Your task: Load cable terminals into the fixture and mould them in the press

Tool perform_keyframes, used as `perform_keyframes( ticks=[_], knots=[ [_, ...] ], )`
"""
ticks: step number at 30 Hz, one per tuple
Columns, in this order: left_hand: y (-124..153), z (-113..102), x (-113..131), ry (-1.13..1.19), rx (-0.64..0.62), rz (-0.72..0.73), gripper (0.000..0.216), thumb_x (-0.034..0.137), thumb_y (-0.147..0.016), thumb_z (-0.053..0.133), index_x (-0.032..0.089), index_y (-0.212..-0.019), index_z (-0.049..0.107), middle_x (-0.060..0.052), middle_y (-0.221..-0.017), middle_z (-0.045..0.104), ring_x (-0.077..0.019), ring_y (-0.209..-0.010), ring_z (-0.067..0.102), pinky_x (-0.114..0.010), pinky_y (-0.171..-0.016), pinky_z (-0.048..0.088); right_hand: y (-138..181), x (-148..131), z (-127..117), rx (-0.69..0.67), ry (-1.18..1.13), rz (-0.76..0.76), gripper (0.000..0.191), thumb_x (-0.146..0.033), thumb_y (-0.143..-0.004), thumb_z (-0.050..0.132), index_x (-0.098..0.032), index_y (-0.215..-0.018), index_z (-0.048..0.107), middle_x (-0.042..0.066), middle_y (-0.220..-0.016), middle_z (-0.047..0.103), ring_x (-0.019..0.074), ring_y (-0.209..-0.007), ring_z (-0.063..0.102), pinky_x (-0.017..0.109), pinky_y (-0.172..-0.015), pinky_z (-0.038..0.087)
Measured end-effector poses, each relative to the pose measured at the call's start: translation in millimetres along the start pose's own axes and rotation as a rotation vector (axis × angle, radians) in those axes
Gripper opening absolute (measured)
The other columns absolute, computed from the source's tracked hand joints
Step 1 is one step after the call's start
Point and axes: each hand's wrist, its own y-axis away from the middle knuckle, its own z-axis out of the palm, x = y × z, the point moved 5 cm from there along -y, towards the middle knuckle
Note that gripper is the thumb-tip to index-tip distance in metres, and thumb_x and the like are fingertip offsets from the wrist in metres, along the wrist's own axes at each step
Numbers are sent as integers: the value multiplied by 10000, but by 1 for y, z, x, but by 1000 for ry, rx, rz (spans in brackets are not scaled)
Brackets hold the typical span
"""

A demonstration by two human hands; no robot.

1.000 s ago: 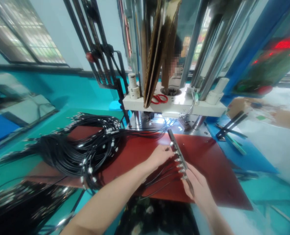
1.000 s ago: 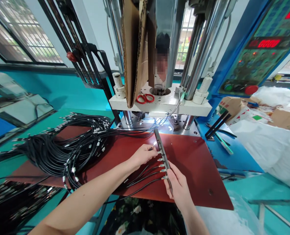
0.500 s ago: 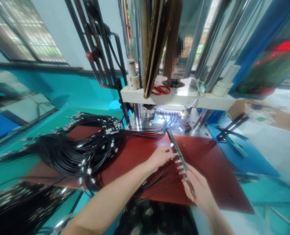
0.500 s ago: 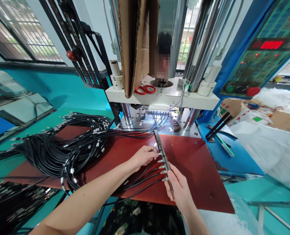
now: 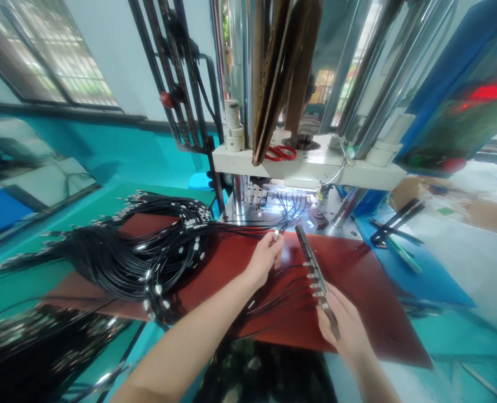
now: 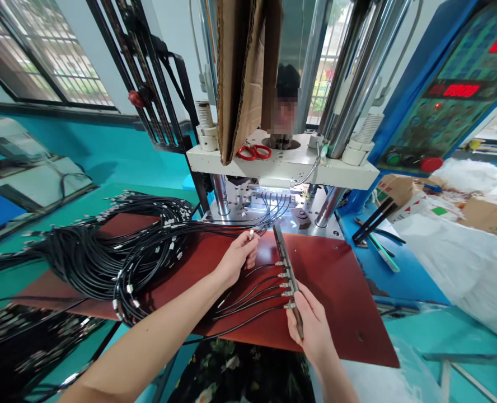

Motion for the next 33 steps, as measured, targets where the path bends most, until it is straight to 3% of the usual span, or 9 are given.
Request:
perform_keyframes(
  ticks=[4, 10, 17, 23, 29, 33],
  knots=[
    [3, 6, 0, 231, -176, -96, 276, 453, -782, 496, 195, -876, 474, 62, -541, 382, -51, -423, 325, -159, -395, 218, 2, -5, 5, -36, -16, 11, 561, -534, -662, 657, -182, -1090, 569, -57, -434, 432, 53, -316, 308, 161, -284, 257],
    [5, 9, -2, 196, -301, -309, 243, 353, -684, 618, 128, -711, 530, 22, -586, 446, -57, -474, 413, -177, -428, 284, 2, -11, 6, -72, 54, -15, 570, -560, -676, 628, -176, -1096, 585, -49, -407, 412, 73, -303, 311, 187, -267, 273],
    [-9, 4, -16, -187, -102, -243, 271, 306, -528, 710, 138, -527, 496, 52, -388, 433, -43, -353, 311, -189, -376, 191, 1, -6, 8, -90, 77, -47, 613, -570, -697, 603, -157, -1147, 548, -64, -404, 397, 41, -281, 249, 163, -261, 204],
    [-12, 7, -8, -325, -79, -278, 199, 240, -536, 688, 136, -512, 520, 62, -368, 434, -44, -328, 326, -190, -365, 192, -1, 0, 5, -66, 129, -1, 471, -491, -721, 628, -195, -1083, 568, -34, -551, 517, 23, -321, 292, 148, -286, 237],
    [-10, 1, -5, -337, -118, -267, 116, 171, -560, 635, 131, -537, 529, 64, -388, 437, -34, -321, 304, -187, -356, 173, 1, 3, 14, -116, 201, -16, 522, -521, -719, 615, -202, -1127, 549, -18, -613, 556, 36, -337, 326, 163, -292, 284],
    [4, -2, 1, -129, -187, -264, 241, 237, -552, 686, 152, -699, 516, 55, -515, 519, -42, -397, 396, -172, -382, 234, -1, 3, 7, -83, 189, -11, 551, -522, -696, 638, -173, -1114, 555, -26, -545, 524, 46, -331, 338, 162, -280, 265]
  ],
)
